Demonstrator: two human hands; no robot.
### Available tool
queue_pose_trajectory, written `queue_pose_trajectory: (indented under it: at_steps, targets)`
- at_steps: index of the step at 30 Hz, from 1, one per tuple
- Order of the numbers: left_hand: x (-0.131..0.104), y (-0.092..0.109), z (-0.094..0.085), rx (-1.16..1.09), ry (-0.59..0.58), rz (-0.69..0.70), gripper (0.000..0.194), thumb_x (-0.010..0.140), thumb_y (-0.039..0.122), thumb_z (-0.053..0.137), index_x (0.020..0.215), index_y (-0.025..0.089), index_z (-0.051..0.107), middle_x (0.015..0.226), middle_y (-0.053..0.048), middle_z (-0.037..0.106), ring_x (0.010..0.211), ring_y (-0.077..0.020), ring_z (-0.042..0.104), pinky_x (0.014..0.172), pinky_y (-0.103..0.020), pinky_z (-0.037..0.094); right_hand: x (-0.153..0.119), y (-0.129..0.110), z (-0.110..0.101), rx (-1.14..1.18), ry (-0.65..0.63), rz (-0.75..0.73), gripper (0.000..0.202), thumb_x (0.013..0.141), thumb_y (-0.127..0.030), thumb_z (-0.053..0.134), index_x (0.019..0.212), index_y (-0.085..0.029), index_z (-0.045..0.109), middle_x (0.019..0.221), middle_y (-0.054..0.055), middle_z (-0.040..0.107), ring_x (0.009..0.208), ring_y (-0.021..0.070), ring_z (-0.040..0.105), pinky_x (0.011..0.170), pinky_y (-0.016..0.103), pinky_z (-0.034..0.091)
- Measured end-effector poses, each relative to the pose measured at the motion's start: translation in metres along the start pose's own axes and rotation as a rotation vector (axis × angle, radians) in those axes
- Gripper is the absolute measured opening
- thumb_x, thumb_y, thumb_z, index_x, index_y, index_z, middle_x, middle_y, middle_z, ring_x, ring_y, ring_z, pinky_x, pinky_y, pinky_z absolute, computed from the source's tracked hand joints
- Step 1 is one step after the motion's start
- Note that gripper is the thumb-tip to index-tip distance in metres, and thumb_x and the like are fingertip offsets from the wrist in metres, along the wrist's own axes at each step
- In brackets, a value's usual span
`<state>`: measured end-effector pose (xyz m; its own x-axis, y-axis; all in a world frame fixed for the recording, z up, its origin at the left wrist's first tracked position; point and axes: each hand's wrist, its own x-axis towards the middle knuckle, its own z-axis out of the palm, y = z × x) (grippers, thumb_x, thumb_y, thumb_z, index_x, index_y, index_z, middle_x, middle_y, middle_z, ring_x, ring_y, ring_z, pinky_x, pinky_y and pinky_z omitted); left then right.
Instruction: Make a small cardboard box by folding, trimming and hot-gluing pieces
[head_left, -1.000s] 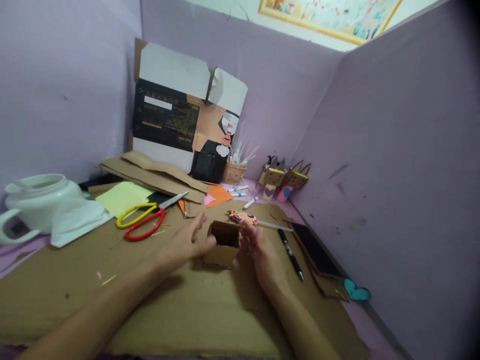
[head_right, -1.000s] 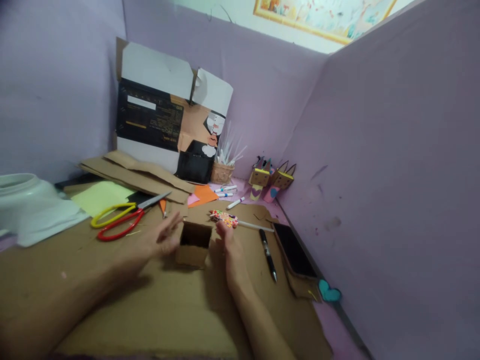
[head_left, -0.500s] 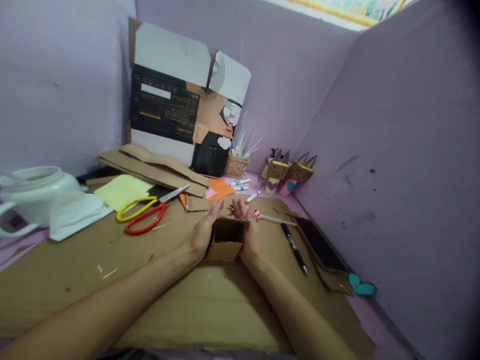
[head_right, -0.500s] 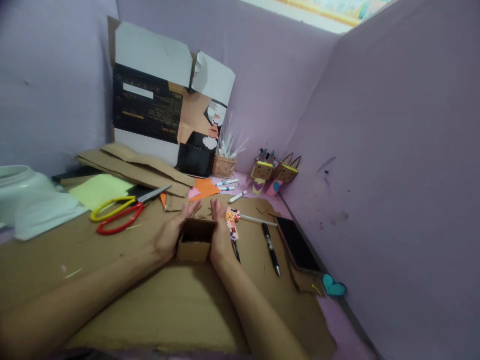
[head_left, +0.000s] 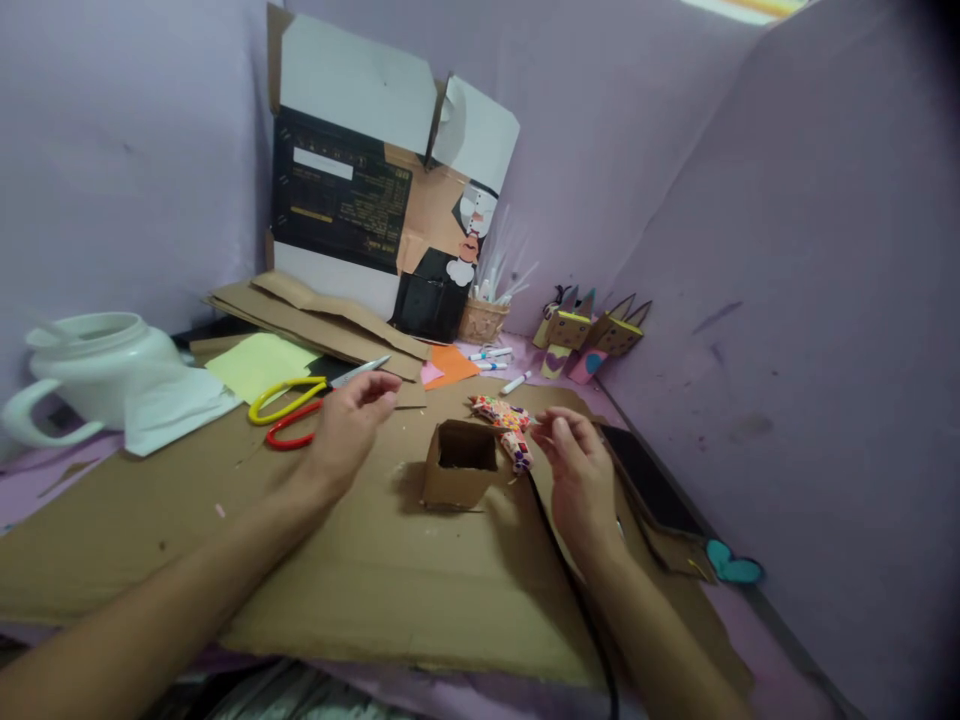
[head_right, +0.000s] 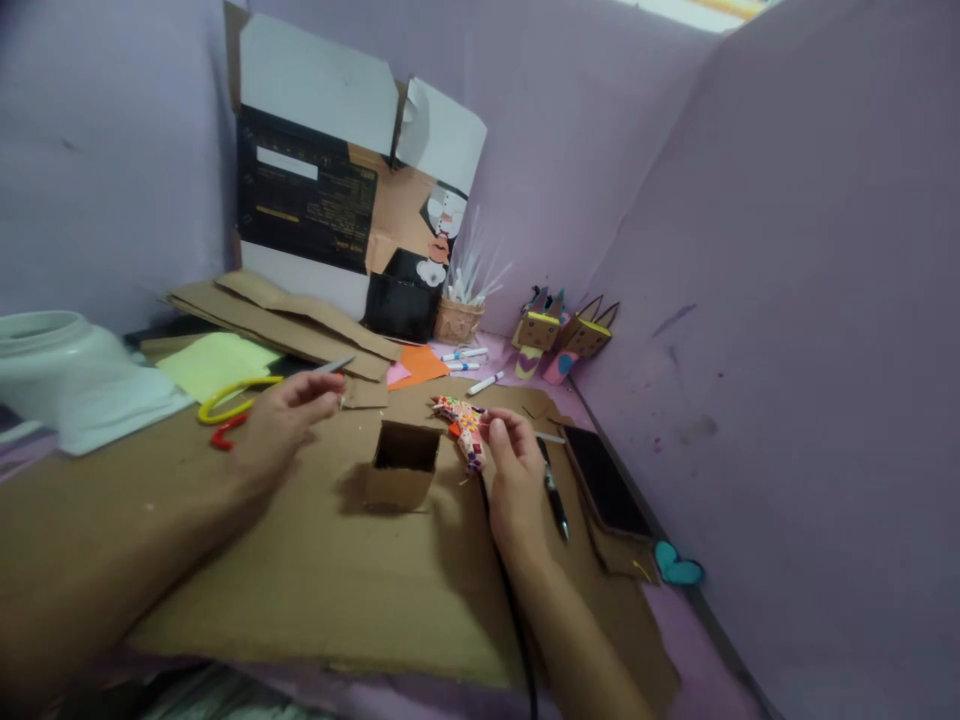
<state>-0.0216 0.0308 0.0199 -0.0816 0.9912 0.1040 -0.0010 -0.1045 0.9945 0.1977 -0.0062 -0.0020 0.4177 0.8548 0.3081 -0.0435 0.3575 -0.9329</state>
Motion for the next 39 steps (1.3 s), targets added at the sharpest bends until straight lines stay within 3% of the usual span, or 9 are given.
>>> queue_pose_trajectory:
  at_steps: [2, 7, 12, 17, 21, 25, 29, 35, 39]
  targets:
    - [-0.008, 0.005, -0.014, 0.151, -0.11, 0.126, 0.022, 0.071, 0.03, 0.066, 0.088, 0.017, 0.065, 0.086, -0.003, 0.065, 0.083, -0.0176, 0.059, 0.075, -0.028, 0.047, -0.006, -0.008, -0.015, -0.175, -0.17, -0.071, 0.017, 0.079, -0.038, 0.065, 0.085, -0.022, 0.063, 0.083, 0.002, 0.063, 0.08, 0.0185, 0.058, 0.079, 0.034, 0.046]
    - [-0.026, 0.007, -0.016, 0.48, -0.458, 0.404, 0.038, 0.08, 0.024, 0.057, 0.117, 0.023, 0.061, 0.069, 0.003, 0.062, 0.06, -0.0121, 0.055, 0.056, -0.022, 0.043, -0.017, -0.016, -0.021, -0.529, -0.714, -0.273, 0.028, 0.081, -0.027, 0.063, 0.108, -0.022, 0.059, 0.101, 0.007, 0.058, 0.076, 0.0174, 0.059, 0.077, 0.035, 0.048]
    - [-0.026, -0.002, -0.013, 0.604, -0.482, 0.648, 0.029, 0.082, 0.019, 0.052, 0.108, 0.022, 0.066, 0.096, -0.004, 0.071, 0.085, -0.0186, 0.064, 0.079, -0.03, 0.048, -0.015, -0.016, -0.008, -0.824, -0.738, -0.328, 0.029, 0.079, -0.031, 0.066, 0.104, -0.018, 0.056, 0.104, 0.011, 0.053, 0.08, 0.0207, 0.057, 0.073, 0.037, 0.048]
    - [-0.018, -0.006, -0.011, 0.338, -0.312, 0.234, 0.036, 0.073, 0.022, 0.061, 0.109, 0.019, 0.057, 0.099, -0.006, 0.063, 0.088, -0.0209, 0.06, 0.071, -0.031, 0.05, -0.006, -0.015, -0.003, -0.718, -0.616, -0.373, 0.018, 0.076, -0.027, 0.068, 0.076, -0.019, 0.052, 0.1, 0.01, 0.055, 0.095, 0.0234, 0.054, 0.078, 0.034, 0.045]
    - [-0.013, 0.002, 0.005, -0.235, -0.327, -0.135, 0.048, 0.077, 0.035, 0.061, 0.122, 0.023, 0.048, 0.12, -0.009, 0.055, 0.103, -0.0229, 0.055, 0.073, -0.031, 0.049, 0.001, -0.023, 0.006, -0.61, -0.428, -0.197, 0.023, 0.078, -0.04, 0.061, 0.073, -0.019, 0.052, 0.081, 0.003, 0.056, 0.072, 0.0184, 0.055, 0.061, 0.028, 0.042]
    - [-0.016, 0.008, 0.028, -0.632, -0.405, -0.18, 0.051, 0.081, 0.036, 0.056, 0.13, 0.026, 0.044, 0.135, -0.005, 0.049, 0.111, -0.0241, 0.052, 0.074, -0.029, 0.048, -0.001, -0.035, 0.021, -0.738, -0.383, -0.035, 0.031, 0.083, -0.047, 0.051, 0.068, -0.02, 0.05, 0.058, -0.003, 0.052, 0.053, 0.0149, 0.051, 0.049, 0.024, 0.033]
    - [-0.019, 0.001, 0.038, -0.714, -0.369, -0.279, 0.039, 0.087, 0.029, 0.05, 0.126, 0.023, 0.05, 0.119, -0.006, 0.061, 0.099, -0.0206, 0.059, 0.078, -0.031, 0.048, -0.009, -0.045, 0.032, -1.117, -0.398, -0.178, 0.035, 0.085, -0.045, 0.052, 0.061, -0.02, 0.055, 0.049, -0.002, 0.05, 0.049, 0.0148, 0.049, 0.047, 0.025, 0.023]
    - [-0.017, -0.012, 0.039, -0.682, -0.328, -0.437, 0.032, 0.094, 0.032, 0.035, 0.099, 0.016, 0.062, 0.085, -0.007, 0.068, 0.071, -0.0175, 0.062, 0.06, -0.028, 0.048, -0.019, -0.058, 0.039, -1.367, -0.397, -0.53, 0.012, 0.079, -0.031, 0.064, 0.082, -0.019, 0.067, 0.081, 0.005, 0.064, 0.071, 0.0221, 0.061, 0.054, 0.028, 0.032]
    - [-0.018, -0.014, 0.04, -0.67, -0.287, -0.444, 0.03, 0.094, 0.033, 0.036, 0.095, 0.017, 0.061, 0.076, -0.004, 0.065, 0.066, -0.0158, 0.06, 0.06, -0.027, 0.047, -0.02, -0.06, 0.042, -1.286, -0.378, -0.523, 0.009, 0.074, -0.024, 0.067, 0.078, -0.017, 0.065, 0.09, 0.009, 0.064, 0.079, 0.0247, 0.06, 0.061, 0.031, 0.041]
